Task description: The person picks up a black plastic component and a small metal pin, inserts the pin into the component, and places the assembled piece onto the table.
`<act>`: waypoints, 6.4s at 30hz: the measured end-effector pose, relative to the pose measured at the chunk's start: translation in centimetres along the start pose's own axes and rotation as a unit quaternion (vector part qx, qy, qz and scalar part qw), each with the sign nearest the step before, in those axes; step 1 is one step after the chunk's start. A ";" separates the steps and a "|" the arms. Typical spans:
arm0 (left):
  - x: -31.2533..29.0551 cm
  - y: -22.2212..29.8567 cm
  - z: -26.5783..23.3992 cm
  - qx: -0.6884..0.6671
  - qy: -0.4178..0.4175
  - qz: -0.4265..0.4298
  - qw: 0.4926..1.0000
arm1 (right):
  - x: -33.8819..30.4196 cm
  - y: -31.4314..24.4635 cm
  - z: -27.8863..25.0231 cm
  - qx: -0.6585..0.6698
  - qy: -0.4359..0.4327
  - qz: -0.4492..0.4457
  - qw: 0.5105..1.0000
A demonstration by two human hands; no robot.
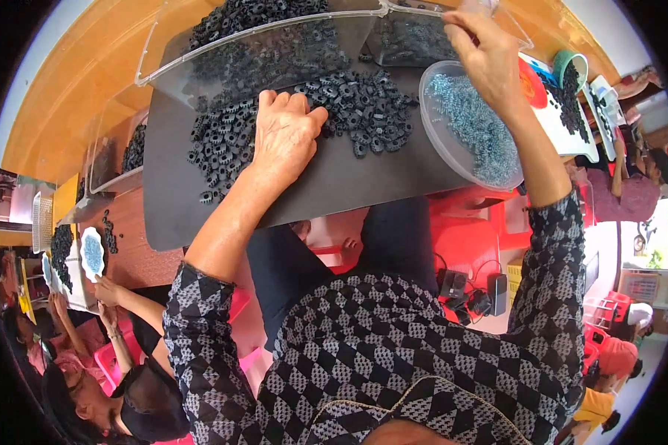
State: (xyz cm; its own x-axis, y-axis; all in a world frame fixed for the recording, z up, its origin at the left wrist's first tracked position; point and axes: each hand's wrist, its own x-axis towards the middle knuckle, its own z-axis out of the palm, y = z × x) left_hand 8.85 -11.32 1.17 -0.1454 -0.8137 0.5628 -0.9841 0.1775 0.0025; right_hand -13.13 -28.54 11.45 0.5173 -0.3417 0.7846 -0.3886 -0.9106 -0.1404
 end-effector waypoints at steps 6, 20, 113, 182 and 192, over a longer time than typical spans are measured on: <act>-0.1 -0.4 0.1 0.002 -0.019 -0.010 1.000 | -3.0 -1.7 -0.4 0.037 -0.032 0.006 0.999; -2.8 6.5 -4.4 -0.595 0.069 -0.368 0.711 | -7.6 -11.7 1.4 0.265 -0.086 0.037 0.960; -6.4 9.5 -3.2 -0.725 0.196 -0.381 0.539 | -4.3 -9.6 8.6 0.023 -0.159 -0.140 0.977; -5.6 10.0 -3.8 -0.776 0.202 -0.389 0.454 | -10.4 -15.6 3.2 0.468 -0.082 0.329 0.816; -6.9 9.7 -3.2 -0.678 0.201 -0.363 0.606 | -10.0 -14.4 2.5 0.446 -0.180 0.301 0.824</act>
State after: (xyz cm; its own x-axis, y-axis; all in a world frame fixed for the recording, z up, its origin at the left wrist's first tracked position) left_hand 0.64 -2.23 -0.01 0.5814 -0.7974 0.1615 0.2553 0.3672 0.8944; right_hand -10.80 -12.60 4.14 0.6904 -0.6940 0.2040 -0.0261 -0.3058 -0.9517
